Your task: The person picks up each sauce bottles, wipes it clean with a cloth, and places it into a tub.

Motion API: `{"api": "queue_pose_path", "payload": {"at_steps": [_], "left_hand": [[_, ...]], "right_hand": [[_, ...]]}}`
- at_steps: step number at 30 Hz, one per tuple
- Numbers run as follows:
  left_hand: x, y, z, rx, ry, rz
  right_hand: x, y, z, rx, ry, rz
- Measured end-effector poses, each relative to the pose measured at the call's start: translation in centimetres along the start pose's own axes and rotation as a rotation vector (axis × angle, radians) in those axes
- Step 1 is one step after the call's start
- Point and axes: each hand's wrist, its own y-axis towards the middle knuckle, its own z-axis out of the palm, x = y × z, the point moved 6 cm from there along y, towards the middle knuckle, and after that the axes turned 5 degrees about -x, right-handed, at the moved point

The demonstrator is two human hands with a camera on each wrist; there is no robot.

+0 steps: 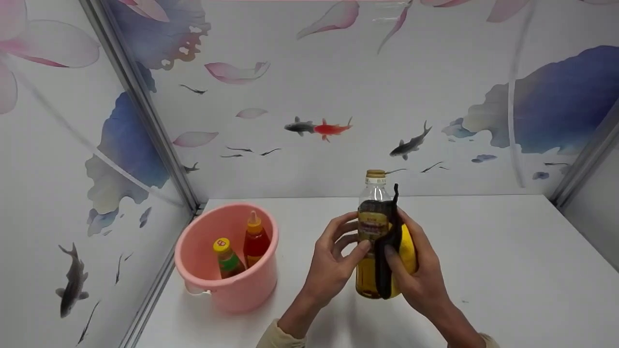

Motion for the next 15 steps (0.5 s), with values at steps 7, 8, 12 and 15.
{"api": "queue_pose_path", "payload": {"at_steps": [7,8,12,15], "left_hand": [[-0.25,0.00,-0.16,0.038,0.031,-0.007],[-0.29,0.02,-0.22,0.033,0.033,-0.006],[-0.48,0.09,-0.60,-0.014,0.017,0.010],[-0.65,0.19,-0.96,-0.058,-0.006,0.020]], "right_hand": [[-0.24,-0.12,0.06,0.003,-0.015,0.000],[-0.32,-0.14,0.10,0.008,-0.017,0.002],[-0.65,-0.32,0.45,0.049,-0.025,0.019],[-0.70,-0.53,0.92,0.088,-0.031,0.021]]}}
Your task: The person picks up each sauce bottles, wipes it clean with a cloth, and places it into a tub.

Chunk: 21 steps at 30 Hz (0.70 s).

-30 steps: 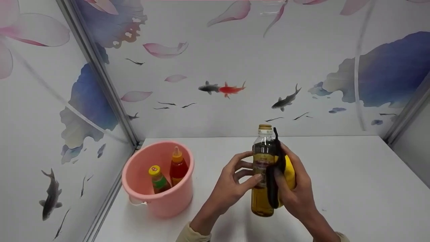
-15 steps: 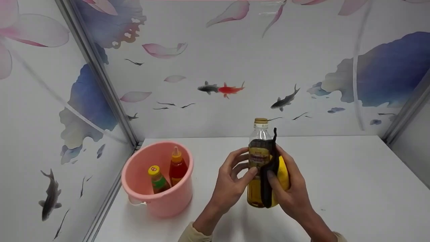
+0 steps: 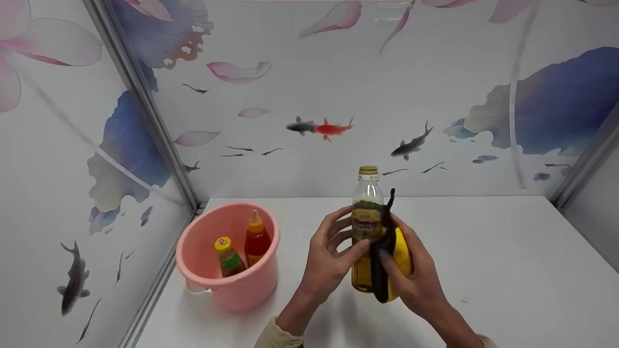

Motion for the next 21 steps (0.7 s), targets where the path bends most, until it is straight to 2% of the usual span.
{"api": "queue_pose_path", "payload": {"at_steps": [5,15,21], "left_hand": [[0.0,0.1,-0.5,-0.040,-0.006,-0.022],[0.8,0.0,0.0,0.000,0.029,-0.103],[1.0,-0.1,0.4,0.014,0.004,-0.112]], "right_hand": [[0.1,-0.3,0.6,0.023,-0.002,0.002],[0.0,-0.3,0.6,-0.012,-0.002,-0.018],[-0.2,-0.1,0.4,-0.022,-0.016,-0.025]]}}
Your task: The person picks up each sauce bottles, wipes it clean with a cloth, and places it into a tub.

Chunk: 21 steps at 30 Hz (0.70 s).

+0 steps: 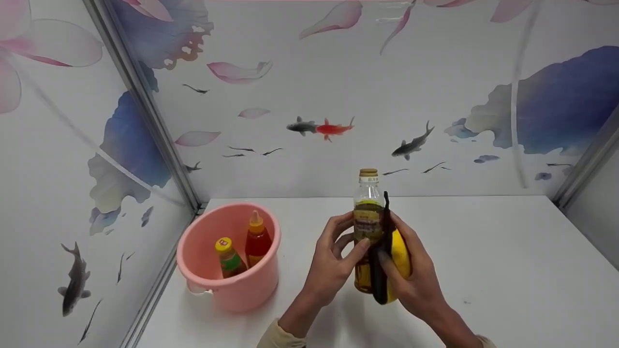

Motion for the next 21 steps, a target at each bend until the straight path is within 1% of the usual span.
{"api": "queue_pose_path", "payload": {"at_steps": [7,10,14,18,21], "left_hand": [[0.1,-0.2,0.2,0.006,0.049,0.012],[0.2,-0.3,0.3,0.028,0.055,0.019],[0.4,-0.3,0.6,0.056,0.058,0.011],[0.7,-0.4,0.9,0.088,0.066,-0.001],[0.8,-0.4,1.1,0.109,0.067,-0.008]], "right_hand": [[0.1,0.3,-0.5,-0.024,-0.003,-0.021],[0.1,0.4,-0.7,-0.024,-0.011,-0.012],[0.1,0.5,-1.0,-0.027,-0.030,-0.001],[0.1,0.6,-1.3,-0.044,-0.047,-0.024],[0.1,0.7,-1.4,-0.055,-0.040,-0.046]]}}
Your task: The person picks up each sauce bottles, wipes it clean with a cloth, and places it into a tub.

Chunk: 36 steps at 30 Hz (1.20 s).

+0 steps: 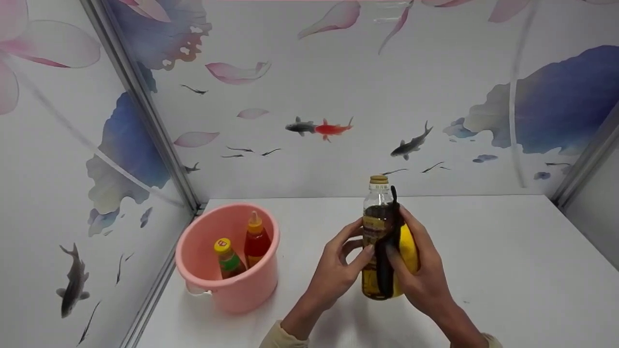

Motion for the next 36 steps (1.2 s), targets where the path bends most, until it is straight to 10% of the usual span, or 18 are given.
{"api": "queue_pose_path", "payload": {"at_steps": [36], "left_hand": [[0.0,0.1,-0.6,-0.158,-0.046,-0.021]], "right_hand": [[0.5,0.1,0.2,0.020,0.042,-0.027]]}}
